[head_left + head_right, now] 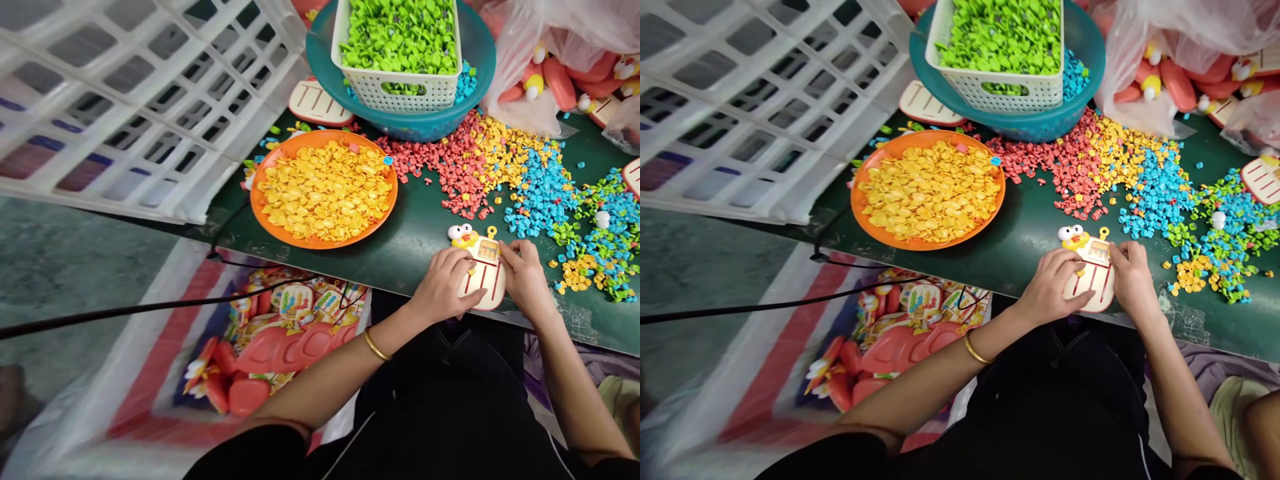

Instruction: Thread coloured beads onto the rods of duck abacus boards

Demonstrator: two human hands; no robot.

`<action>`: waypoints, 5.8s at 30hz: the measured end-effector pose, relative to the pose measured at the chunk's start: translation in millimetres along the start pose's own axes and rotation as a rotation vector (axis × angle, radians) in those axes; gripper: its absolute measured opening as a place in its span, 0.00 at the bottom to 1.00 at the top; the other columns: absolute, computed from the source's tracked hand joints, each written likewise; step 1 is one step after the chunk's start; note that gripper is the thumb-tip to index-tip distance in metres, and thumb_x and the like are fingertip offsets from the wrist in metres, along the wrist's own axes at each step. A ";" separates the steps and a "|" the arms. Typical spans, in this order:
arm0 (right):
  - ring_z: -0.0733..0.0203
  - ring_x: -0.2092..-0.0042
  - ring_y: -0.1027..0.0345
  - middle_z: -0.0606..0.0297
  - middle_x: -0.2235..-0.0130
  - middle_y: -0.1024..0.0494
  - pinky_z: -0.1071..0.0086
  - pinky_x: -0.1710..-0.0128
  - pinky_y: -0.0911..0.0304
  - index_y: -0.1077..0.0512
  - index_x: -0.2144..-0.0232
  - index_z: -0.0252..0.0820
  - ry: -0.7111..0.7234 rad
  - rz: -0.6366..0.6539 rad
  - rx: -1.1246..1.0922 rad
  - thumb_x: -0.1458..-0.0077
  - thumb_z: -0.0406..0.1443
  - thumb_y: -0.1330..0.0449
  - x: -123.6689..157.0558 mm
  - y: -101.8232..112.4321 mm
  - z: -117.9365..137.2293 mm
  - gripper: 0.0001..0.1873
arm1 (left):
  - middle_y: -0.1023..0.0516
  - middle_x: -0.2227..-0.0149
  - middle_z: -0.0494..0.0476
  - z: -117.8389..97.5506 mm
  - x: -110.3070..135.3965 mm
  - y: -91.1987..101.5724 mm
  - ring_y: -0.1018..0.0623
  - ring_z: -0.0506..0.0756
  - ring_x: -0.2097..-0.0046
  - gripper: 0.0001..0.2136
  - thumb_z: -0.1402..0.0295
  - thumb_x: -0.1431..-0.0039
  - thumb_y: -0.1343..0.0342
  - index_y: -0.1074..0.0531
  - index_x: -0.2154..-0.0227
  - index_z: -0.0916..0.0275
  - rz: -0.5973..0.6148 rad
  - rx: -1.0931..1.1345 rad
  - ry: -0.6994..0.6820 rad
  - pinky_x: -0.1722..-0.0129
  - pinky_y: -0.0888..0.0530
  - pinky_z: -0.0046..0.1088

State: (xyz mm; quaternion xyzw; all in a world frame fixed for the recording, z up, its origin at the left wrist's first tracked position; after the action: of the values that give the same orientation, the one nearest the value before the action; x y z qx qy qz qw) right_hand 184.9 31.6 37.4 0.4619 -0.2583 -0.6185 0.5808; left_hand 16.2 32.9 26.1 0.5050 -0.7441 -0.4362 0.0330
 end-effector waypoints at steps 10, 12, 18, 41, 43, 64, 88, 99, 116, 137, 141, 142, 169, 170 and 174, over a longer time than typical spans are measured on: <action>0.53 0.57 0.38 0.54 0.58 0.32 0.59 0.58 0.33 0.30 0.43 0.43 0.105 0.079 -0.018 0.33 0.36 0.52 6.0 -3.4 -6.1 0.20 | 0.28 0.57 0.60 1.8 -1.9 -3.7 0.29 0.61 0.52 0.15 0.54 0.41 0.40 0.35 0.65 0.60 0.029 0.044 0.051 0.49 0.30 0.42; 0.54 0.57 0.36 0.54 0.57 0.31 0.60 0.58 0.32 0.30 0.43 0.44 0.120 0.054 -0.053 0.33 0.36 0.52 10.7 -2.2 -3.9 0.20 | 0.28 0.58 0.60 1.3 -2.3 -4.2 0.29 0.61 0.52 0.15 0.53 0.41 0.40 0.35 0.66 0.59 0.039 0.041 0.065 0.49 0.30 0.42; 0.56 0.57 0.31 0.56 0.58 0.28 0.63 0.58 0.30 0.25 0.51 0.46 0.161 0.068 -0.170 0.35 0.32 0.49 13.1 0.5 4.0 0.16 | 0.28 0.58 0.60 1.7 -3.0 -4.6 0.30 0.61 0.52 0.16 0.53 0.41 0.40 0.36 0.68 0.60 0.058 0.028 0.078 0.51 0.31 0.41; 0.58 0.61 0.30 0.62 0.65 0.27 0.62 0.62 0.30 0.22 0.63 0.46 0.113 0.076 -0.366 0.38 0.37 0.41 6.8 5.9 -11.5 0.07 | 0.28 0.56 0.61 -2.2 -5.8 -7.3 0.31 0.63 0.51 0.15 0.54 0.41 0.41 0.34 0.68 0.60 0.152 -0.048 0.062 0.54 0.33 0.42; 0.58 0.61 0.30 0.61 0.65 0.27 0.62 0.61 0.31 0.24 0.65 0.45 0.137 0.132 -0.368 0.37 0.38 0.41 0.8 3.2 -13.6 0.06 | 0.28 0.56 0.61 -2.9 -6.0 -7.1 0.31 0.62 0.51 0.14 0.55 0.40 0.42 0.34 0.68 0.60 0.157 -0.051 0.055 0.54 0.34 0.42; 0.46 0.44 0.37 0.49 0.44 0.30 0.45 0.43 0.37 0.38 0.40 0.43 -0.044 0.056 -0.175 0.37 0.35 0.49 3.8 -15.5 4.7 0.24 | 0.28 0.59 0.59 -4.3 -1.3 -7.0 0.30 0.61 0.53 0.14 0.55 0.39 0.41 0.34 0.71 0.60 0.101 -0.017 0.140 0.54 0.33 0.40; 0.54 0.52 0.29 0.57 0.54 0.24 0.57 0.50 0.32 0.26 0.52 0.45 -0.157 -0.004 -0.374 0.41 0.42 0.38 0.7 -3.4 -15.3 0.16 | 0.27 0.57 0.58 -1.1 -2.0 -5.2 0.29 0.61 0.53 0.14 0.57 0.42 0.38 0.35 0.72 0.60 0.101 0.022 0.138 0.53 0.33 0.39; 0.57 0.59 0.29 0.60 0.58 0.27 0.61 0.59 0.29 0.22 0.55 0.46 -0.273 0.006 -0.402 0.44 0.44 0.36 -5.1 0.5 -29.1 0.15 | 0.27 0.56 0.57 -0.7 -1.7 -5.8 0.30 0.60 0.52 0.14 0.58 0.42 0.38 0.35 0.70 0.60 0.104 0.043 0.156 0.50 0.34 0.38; 0.57 0.61 0.29 0.59 0.62 0.25 0.63 0.60 0.31 0.23 0.61 0.44 -0.096 0.034 -0.156 0.37 0.39 0.43 -13.6 3.0 -17.0 0.10 | 0.27 0.55 0.58 -0.6 -1.6 -5.2 0.30 0.59 0.51 0.12 0.59 0.42 0.38 0.34 0.69 0.60 0.097 0.041 0.158 0.49 0.34 0.39; 0.55 0.56 0.28 0.57 0.57 0.25 0.62 0.57 0.30 0.23 0.53 0.45 0.065 0.121 -0.053 0.36 0.43 0.43 -20.4 18.2 -26.6 0.15 | 0.26 0.56 0.57 -0.4 -4.5 -4.4 0.29 0.59 0.52 0.13 0.59 0.43 0.37 0.34 0.70 0.60 0.078 0.036 0.186 0.52 0.33 0.38; 0.56 0.59 0.29 0.59 0.62 0.24 0.63 0.59 0.31 0.21 0.61 0.45 0.025 0.138 0.011 0.35 0.41 0.44 -19.2 15.0 -18.7 0.13 | 0.26 0.56 0.57 -0.1 -4.0 -4.8 0.29 0.60 0.52 0.13 0.59 0.42 0.38 0.35 0.70 0.60 0.076 0.037 0.177 0.51 0.33 0.38; 0.56 0.59 0.29 0.59 0.62 0.24 0.64 0.60 0.32 0.21 0.62 0.45 0.026 0.158 0.027 0.35 0.41 0.44 -20.1 14.2 -17.5 0.13 | 0.27 0.56 0.58 -0.1 -3.9 -5.0 0.29 0.60 0.52 0.13 0.58 0.42 0.38 0.34 0.70 0.60 0.078 0.036 0.177 0.51 0.33 0.38; 0.58 0.63 0.29 0.58 0.59 0.26 0.64 0.65 0.30 0.23 0.56 0.44 0.031 0.158 -0.119 0.37 0.44 0.42 -17.5 18.9 -27.1 0.14 | 0.26 0.55 0.57 0.2 -1.9 -6.4 0.29 0.59 0.52 0.13 0.58 0.43 0.38 0.34 0.69 0.59 0.097 0.062 0.189 0.50 0.33 0.38; 0.58 0.63 0.29 0.58 0.60 0.26 0.64 0.64 0.30 0.22 0.57 0.44 0.034 0.159 -0.104 0.37 0.44 0.43 -17.2 18.7 -26.3 0.14 | 0.26 0.55 0.57 0.3 -1.9 -6.4 0.29 0.59 0.52 0.13 0.58 0.43 0.37 0.34 0.69 0.59 0.094 0.063 0.189 0.50 0.33 0.38; 0.58 0.63 0.30 0.59 0.65 0.27 0.63 0.62 0.31 0.22 0.60 0.45 0.114 0.180 -0.077 0.34 0.41 0.46 -20.7 17.7 -17.7 0.14 | 0.26 0.56 0.56 0.3 -2.2 -6.7 0.29 0.59 0.52 0.12 0.58 0.43 0.38 0.33 0.70 0.59 0.097 0.065 0.191 0.50 0.33 0.38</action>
State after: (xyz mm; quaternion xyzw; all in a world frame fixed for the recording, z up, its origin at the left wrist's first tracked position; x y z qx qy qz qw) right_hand 206.6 51.8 50.4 0.4489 -0.2413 -0.5458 0.6651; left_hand 22.0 34.1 22.2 0.5087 -0.7747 -0.3595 0.1085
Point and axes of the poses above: each hand's wrist, its own x-axis away from the middle knuckle, its own y-axis out of the back of the hand, z = x × y, the point moved 6 cm from there along -x, towards the middle knuckle
